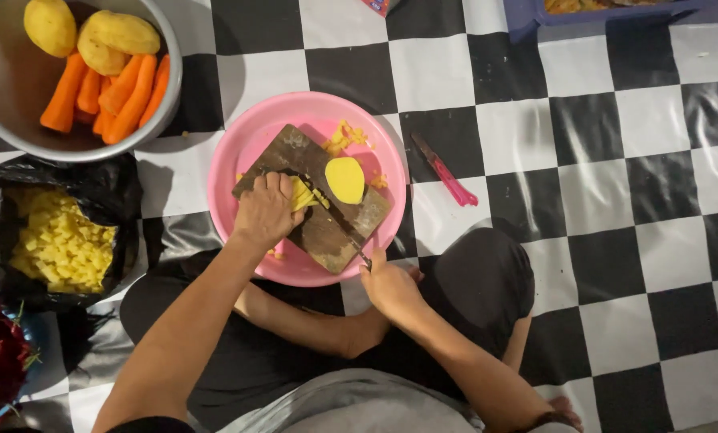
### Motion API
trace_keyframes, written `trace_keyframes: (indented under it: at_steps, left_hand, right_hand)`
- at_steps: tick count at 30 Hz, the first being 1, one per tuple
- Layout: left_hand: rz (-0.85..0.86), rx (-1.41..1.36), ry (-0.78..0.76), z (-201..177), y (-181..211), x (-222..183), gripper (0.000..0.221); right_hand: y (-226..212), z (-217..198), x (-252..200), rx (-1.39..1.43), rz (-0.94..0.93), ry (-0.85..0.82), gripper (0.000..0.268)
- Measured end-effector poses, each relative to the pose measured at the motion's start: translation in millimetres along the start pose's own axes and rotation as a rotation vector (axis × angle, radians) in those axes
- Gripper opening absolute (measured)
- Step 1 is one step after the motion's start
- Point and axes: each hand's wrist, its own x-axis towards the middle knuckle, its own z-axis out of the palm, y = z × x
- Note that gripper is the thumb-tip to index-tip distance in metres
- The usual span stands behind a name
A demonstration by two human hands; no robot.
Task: The person is dicing peeled potatoes on a wooden cutting board placed inside a pink plastic bowl. They first slice the potato into rounds and then cut those rounds into small cubes.
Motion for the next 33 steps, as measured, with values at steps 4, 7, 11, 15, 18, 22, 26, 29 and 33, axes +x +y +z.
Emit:
trace_keyframes:
  at_steps: [4,7,11,15,18,22,26,29,33]
  left_hand:
    - [0.002,-0.042,-0.027,-5,-2,0,0.079]
    - [0.003,-0.027,-0.024,-12,-1,-6,0.080]
    - [0.005,-0.044,-0.038,-15,-3,-3,0.081]
    - [0.005,-0.060,-0.021,-10,-1,-2,0.080]
    - [0.002,-0.052,-0.025,-8,-1,0,0.081]
    - [0.002,-0.050,-0.023,-6,-2,0,0.078]
    - [-0.001,-0.075,-0.028,-4,-2,1,0.077]
    - [-0.010,-0.054,-0.027,-5,1,0,0.077]
    - [-0.015,-0.057,-0.018,7,0,1,0.083]
  right_hand:
    - [-41,-57,-23,0.067,0.028,-0.055,0.047]
    - [-45,-62,-24,0.063,0.020,-0.046,0.048]
    - [-49,-63,-18,0.068,0.017,-0.083,0.048]
    - [-53,-61,-14,0.040,-0.008,-0.070,0.041]
    - [-53,-61,-11,0.038,-0.020,-0.063,0.040]
    - [-59,-64,0,0.010,-0.048,-0.051,0.039]
    - [-63,-59,22,0.011,-0.049,-0.053,0.042]
    - [-63,-54,27,0.000,-0.036,-0.055,0.045]
    - [-62,-67,3,0.104,-0.008,-0.071,0.045]
